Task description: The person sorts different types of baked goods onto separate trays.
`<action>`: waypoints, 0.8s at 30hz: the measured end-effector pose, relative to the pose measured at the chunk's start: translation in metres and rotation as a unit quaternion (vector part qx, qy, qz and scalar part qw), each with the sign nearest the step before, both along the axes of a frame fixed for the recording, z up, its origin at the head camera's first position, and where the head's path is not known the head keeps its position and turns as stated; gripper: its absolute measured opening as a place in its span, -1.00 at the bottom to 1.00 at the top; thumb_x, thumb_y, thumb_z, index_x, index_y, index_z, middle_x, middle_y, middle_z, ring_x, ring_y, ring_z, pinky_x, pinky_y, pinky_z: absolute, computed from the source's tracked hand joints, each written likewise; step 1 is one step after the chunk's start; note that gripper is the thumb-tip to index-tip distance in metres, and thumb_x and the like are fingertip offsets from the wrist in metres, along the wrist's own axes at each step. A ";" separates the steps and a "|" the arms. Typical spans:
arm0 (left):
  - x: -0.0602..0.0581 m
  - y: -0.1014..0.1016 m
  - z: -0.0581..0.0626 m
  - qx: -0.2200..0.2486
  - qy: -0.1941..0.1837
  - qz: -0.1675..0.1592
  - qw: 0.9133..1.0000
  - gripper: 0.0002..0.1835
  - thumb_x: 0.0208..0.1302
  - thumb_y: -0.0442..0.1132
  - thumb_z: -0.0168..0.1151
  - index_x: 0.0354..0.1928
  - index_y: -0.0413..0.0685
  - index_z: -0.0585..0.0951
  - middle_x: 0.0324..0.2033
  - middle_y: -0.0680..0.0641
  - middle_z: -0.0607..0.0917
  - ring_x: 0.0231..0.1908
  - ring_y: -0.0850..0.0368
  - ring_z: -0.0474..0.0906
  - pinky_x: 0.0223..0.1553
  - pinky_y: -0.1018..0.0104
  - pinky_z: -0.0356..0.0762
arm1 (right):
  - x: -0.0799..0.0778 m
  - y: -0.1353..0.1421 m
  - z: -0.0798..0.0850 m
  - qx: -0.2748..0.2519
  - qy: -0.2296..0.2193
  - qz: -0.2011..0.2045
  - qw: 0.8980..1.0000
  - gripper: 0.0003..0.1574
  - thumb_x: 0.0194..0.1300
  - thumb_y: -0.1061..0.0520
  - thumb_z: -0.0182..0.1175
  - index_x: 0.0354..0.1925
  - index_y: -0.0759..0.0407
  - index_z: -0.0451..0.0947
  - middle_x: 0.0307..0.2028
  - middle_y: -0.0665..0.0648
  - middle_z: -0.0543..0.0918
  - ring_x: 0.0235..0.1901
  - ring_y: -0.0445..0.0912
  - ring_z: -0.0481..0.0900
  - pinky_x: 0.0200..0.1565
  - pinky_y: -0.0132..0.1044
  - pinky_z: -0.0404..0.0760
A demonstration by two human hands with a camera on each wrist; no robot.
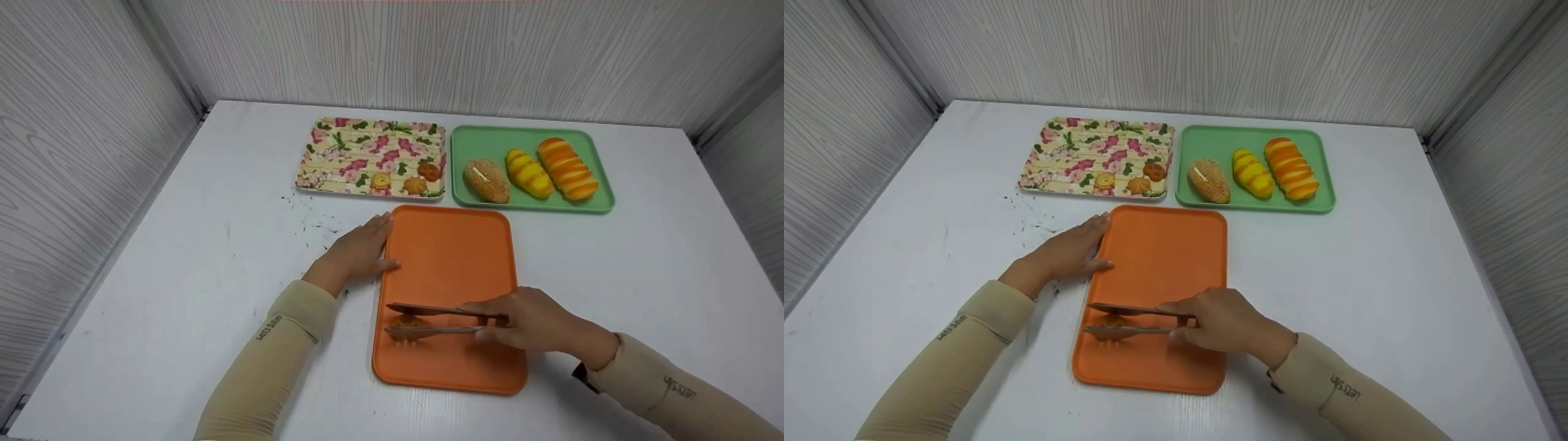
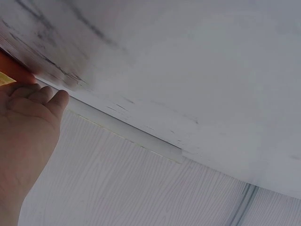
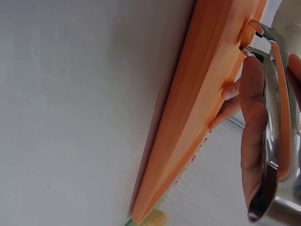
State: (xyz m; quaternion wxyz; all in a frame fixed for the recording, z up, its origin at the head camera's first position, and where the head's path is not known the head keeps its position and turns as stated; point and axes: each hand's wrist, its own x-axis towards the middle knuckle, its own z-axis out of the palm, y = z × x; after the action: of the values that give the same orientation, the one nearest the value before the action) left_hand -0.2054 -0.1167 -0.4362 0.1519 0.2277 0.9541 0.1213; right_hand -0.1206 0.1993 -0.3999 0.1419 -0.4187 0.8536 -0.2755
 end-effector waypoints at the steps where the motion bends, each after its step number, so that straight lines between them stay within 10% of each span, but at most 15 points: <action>1: 0.000 0.000 0.000 -0.001 0.000 0.000 1.000 -0.06 0.33 0.26 0.00 0.50 -0.11 -0.12 0.48 -0.05 -0.16 0.44 0.06 -0.25 0.38 0.11 -0.10 | -0.001 0.001 0.001 -0.001 0.000 -0.003 1.000 -0.46 0.29 -0.09 0.24 0.18 0.05 0.56 -0.40 -0.21 0.66 -0.61 -0.31 0.38 -0.58 -0.43 0.36; 24: 0.000 -0.003 -0.006 0.021 0.000 0.017 1.000 -0.07 0.34 0.26 -0.02 0.51 -0.05 -0.15 0.48 0.00 -0.15 0.44 0.07 -0.21 0.38 0.11 -0.08 | -0.067 -0.001 0.018 -0.026 0.011 -0.112 0.993 -0.39 0.27 -0.12 0.23 0.24 0.03 0.49 -0.48 0.02 0.66 -0.61 -0.14 0.48 -0.60 -0.30 0.38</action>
State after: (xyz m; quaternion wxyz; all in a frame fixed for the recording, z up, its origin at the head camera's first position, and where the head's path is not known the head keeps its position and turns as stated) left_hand -0.2052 -0.1195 -0.4417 0.1449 0.2144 0.9552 0.1440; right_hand -0.1879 0.1985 -0.3814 0.0899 -0.3271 0.8891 -0.3072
